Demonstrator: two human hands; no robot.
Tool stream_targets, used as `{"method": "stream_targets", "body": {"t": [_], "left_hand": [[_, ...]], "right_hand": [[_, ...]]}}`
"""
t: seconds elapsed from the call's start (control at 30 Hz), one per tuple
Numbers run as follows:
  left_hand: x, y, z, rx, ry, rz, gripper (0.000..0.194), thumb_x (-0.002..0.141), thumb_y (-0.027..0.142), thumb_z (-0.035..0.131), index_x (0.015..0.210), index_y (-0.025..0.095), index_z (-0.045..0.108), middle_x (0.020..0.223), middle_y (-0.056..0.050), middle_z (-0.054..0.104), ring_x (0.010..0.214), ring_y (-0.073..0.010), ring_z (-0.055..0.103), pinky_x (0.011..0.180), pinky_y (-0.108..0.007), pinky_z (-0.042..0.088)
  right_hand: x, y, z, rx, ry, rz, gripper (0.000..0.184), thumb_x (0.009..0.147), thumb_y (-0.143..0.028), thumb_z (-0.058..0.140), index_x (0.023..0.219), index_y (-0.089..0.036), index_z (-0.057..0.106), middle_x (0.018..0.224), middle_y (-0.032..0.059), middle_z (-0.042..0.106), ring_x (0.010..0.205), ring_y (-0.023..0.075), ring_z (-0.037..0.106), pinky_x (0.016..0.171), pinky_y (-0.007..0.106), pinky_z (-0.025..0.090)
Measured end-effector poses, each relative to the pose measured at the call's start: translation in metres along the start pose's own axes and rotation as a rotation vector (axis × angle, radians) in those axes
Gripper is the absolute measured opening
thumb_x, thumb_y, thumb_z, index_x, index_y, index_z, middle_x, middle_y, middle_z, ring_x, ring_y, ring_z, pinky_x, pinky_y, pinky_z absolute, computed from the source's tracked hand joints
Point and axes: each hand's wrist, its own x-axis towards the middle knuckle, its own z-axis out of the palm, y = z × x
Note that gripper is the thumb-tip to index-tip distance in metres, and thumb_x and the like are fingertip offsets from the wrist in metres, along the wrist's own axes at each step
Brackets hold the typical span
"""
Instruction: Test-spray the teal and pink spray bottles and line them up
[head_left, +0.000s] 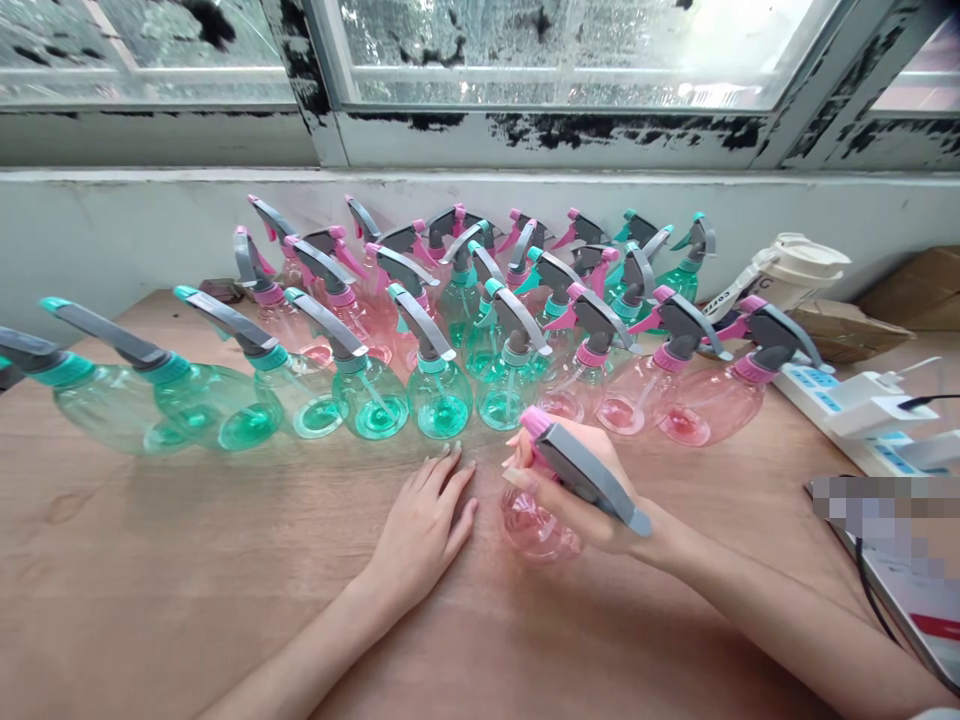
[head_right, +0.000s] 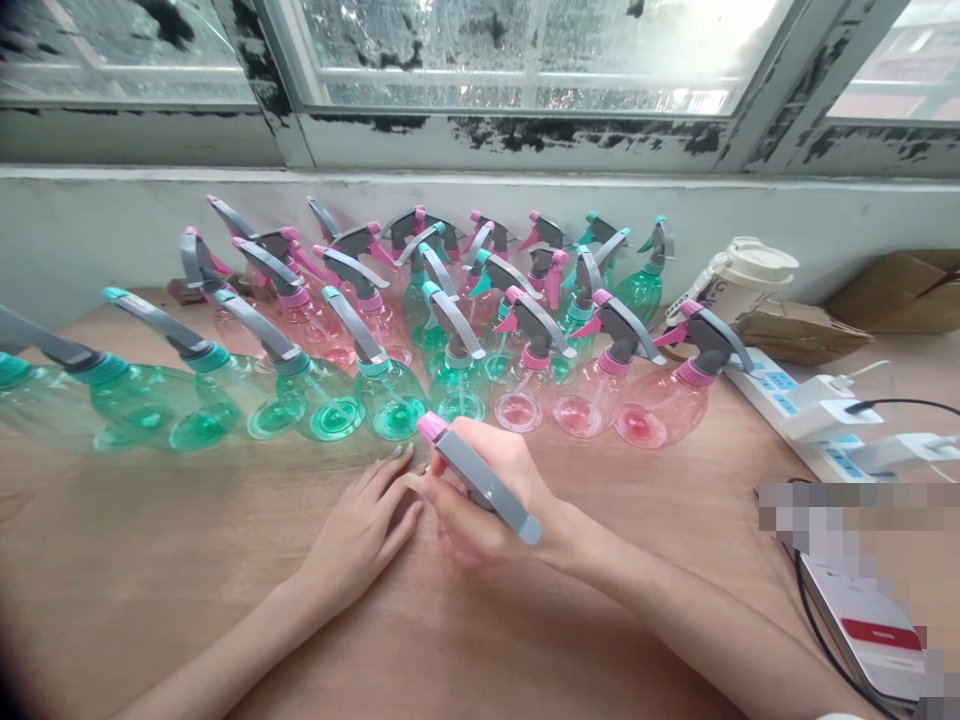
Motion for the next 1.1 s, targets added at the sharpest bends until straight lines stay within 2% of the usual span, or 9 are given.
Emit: {"method": "stream_targets", "body": {"t": [0.07, 0.2, 0.37, 0.47, 0.67, 0.9, 1.0, 1.1], "left_hand": [[0.0001, 0.0005, -0.0006, -0.002, 0.003, -0.001, 0.029, 0.099, 0.027, 0.043, 0.122, 0.016, 0.058, 0.136, -0.015, 0.056, 0.125, -0.0302, 0.054, 0.104, -0.051, 0.045], [0.0002, 0.0006, -0.0010, -0.006, 0.002, -0.002, 0.027, 0.099, 0.027, 0.044, 0.118, 0.017, 0.059, 0.135, -0.015, 0.057, 0.124, -0.0302, 0.054, 0.104, -0.051, 0.045], [0.0004, 0.0006, -0.0006, -0.011, 0.001, -0.002, 0.027, 0.099, 0.028, 0.043, 0.117, 0.017, 0.060, 0.136, -0.015, 0.056, 0.126, -0.0296, 0.053, 0.106, -0.050, 0.044], [0.0006, 0.0008, -0.0005, -0.009, -0.005, -0.002, 0.027, 0.099, 0.028, 0.042, 0.116, 0.017, 0.060, 0.137, -0.015, 0.055, 0.127, -0.0294, 0.052, 0.106, -0.050, 0.043], [0.0003, 0.0008, 0.0009, 0.006, -0.011, 0.000, 0.028, 0.099, 0.028, 0.042, 0.117, 0.015, 0.060, 0.137, -0.016, 0.055, 0.126, -0.0304, 0.053, 0.106, -0.051, 0.044], [-0.0001, -0.0012, 0.0016, 0.012, 0.001, 0.009, 0.029, 0.099, 0.028, 0.041, 0.118, 0.015, 0.059, 0.136, -0.017, 0.055, 0.126, -0.0309, 0.052, 0.105, -0.051, 0.044], [-0.0004, -0.0018, 0.0019, 0.006, 0.000, 0.003, 0.029, 0.099, 0.029, 0.042, 0.118, 0.016, 0.060, 0.135, -0.016, 0.056, 0.125, -0.0307, 0.053, 0.105, -0.050, 0.044], [-0.0006, -0.0016, 0.0020, -0.001, -0.003, -0.002, 0.029, 0.099, 0.028, 0.043, 0.119, 0.016, 0.059, 0.135, -0.015, 0.056, 0.125, -0.0299, 0.053, 0.105, -0.050, 0.044]], "right_hand": [[-0.0002, 0.0017, 0.0013, 0.028, -0.007, -0.025, 0.008, 0.088, -0.028, 0.059, 0.090, -0.019, 0.058, 0.077, 0.0031, 0.063, 0.070, 0.0171, 0.063, 0.070, 0.032, 0.053], [-0.0030, 0.0061, 0.0045, 0.047, 0.007, -0.022, 0.022, 0.087, -0.021, 0.059, 0.109, -0.019, 0.059, 0.102, 0.0098, 0.067, 0.086, 0.0194, 0.067, 0.083, 0.035, 0.054], [-0.0047, 0.0072, 0.0051, 0.046, 0.005, -0.031, 0.022, 0.087, -0.020, 0.058, 0.109, -0.019, 0.058, 0.088, 0.0060, 0.066, 0.074, 0.0183, 0.064, 0.082, 0.036, 0.054], [-0.0050, 0.0075, 0.0052, 0.029, 0.011, -0.038, 0.019, 0.087, -0.019, 0.058, 0.106, -0.020, 0.058, 0.080, 0.0032, 0.064, 0.070, 0.0179, 0.062, 0.076, 0.033, 0.054], [-0.0081, 0.0095, 0.0076, 0.053, 0.030, -0.066, 0.032, 0.088, -0.015, 0.057, 0.119, -0.020, 0.053, 0.093, 0.0066, 0.061, 0.085, 0.0204, 0.063, 0.080, 0.035, 0.054], [-0.0065, 0.0073, 0.0068, 0.051, 0.013, -0.034, 0.019, 0.089, -0.014, 0.056, 0.107, -0.020, 0.057, 0.074, 0.0004, 0.054, 0.068, 0.0167, 0.058, 0.070, 0.031, 0.053], [-0.0050, 0.0080, 0.0059, 0.063, 0.011, -0.052, 0.023, 0.088, -0.015, 0.057, 0.110, -0.019, 0.057, 0.082, 0.0028, 0.059, 0.074, 0.0163, 0.061, 0.076, 0.032, 0.053], [-0.0026, 0.0090, 0.0054, 0.053, 0.030, -0.078, 0.017, 0.087, -0.017, 0.060, 0.103, -0.019, 0.059, 0.088, 0.0042, 0.062, 0.077, 0.0160, 0.063, 0.076, 0.031, 0.052]]}}
